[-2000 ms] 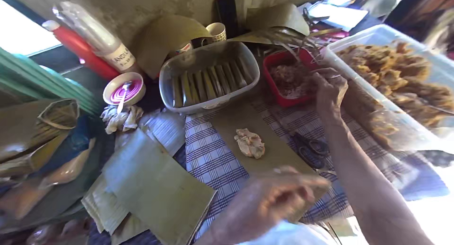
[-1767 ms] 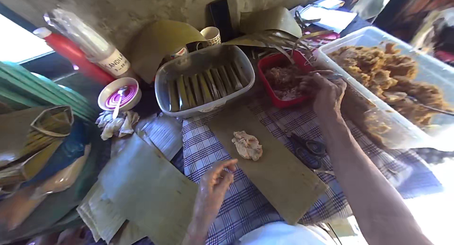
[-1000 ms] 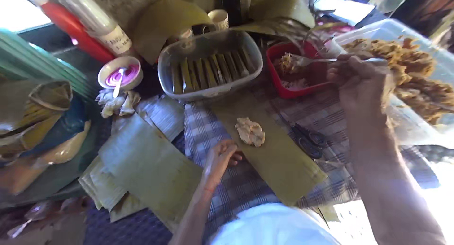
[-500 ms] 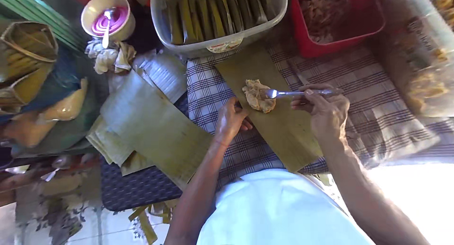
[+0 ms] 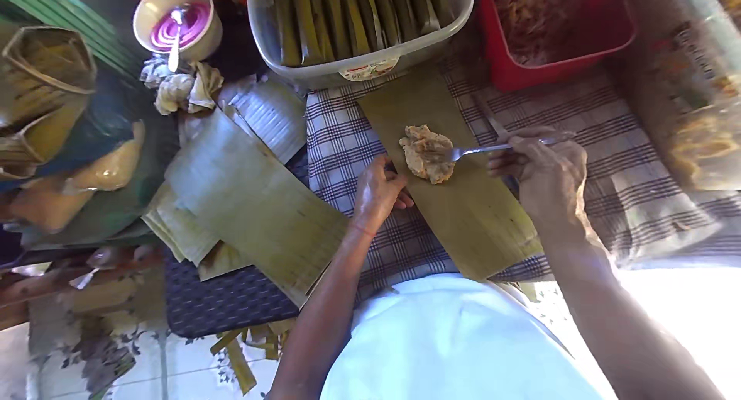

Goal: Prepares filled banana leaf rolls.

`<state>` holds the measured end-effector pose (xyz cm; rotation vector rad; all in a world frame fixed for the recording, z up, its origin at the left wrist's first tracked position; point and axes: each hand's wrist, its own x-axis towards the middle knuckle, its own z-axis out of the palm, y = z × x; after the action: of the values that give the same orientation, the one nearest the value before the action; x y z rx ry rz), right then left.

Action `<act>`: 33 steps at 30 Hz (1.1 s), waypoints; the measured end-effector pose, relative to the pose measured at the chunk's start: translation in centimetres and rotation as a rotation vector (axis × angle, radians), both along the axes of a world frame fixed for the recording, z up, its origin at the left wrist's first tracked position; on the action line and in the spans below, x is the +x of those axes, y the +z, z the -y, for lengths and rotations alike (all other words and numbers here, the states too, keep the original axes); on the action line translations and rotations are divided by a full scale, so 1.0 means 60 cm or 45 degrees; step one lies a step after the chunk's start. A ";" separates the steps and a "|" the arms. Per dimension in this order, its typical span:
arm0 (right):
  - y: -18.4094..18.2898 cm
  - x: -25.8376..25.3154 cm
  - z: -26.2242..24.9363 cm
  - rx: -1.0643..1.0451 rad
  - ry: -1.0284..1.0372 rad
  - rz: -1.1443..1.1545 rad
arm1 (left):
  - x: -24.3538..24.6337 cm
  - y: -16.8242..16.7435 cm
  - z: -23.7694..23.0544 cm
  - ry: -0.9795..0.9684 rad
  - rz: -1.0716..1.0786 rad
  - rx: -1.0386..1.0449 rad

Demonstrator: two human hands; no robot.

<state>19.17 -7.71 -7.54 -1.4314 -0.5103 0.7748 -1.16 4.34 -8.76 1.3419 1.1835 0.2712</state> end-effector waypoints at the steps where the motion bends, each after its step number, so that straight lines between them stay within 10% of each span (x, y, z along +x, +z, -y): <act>1: -0.004 0.000 0.002 -0.029 0.016 -0.017 | 0.000 0.000 -0.001 0.005 0.006 -0.004; 11: 0.088 0.160 -0.017 0.364 -0.281 0.493 | -0.016 -0.038 -0.010 -0.081 -0.141 0.132; 17: 0.070 0.232 -0.098 -0.227 -0.394 0.986 | -0.023 -0.049 -0.015 -0.046 -0.059 0.093; 33: 0.023 0.226 -0.173 0.138 -0.425 0.550 | -0.023 -0.046 -0.016 -0.040 -0.012 0.083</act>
<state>32.74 2.69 -6.15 -1.5360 -0.6098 0.1658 -2.51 5.27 -11.51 1.4191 1.1689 0.2830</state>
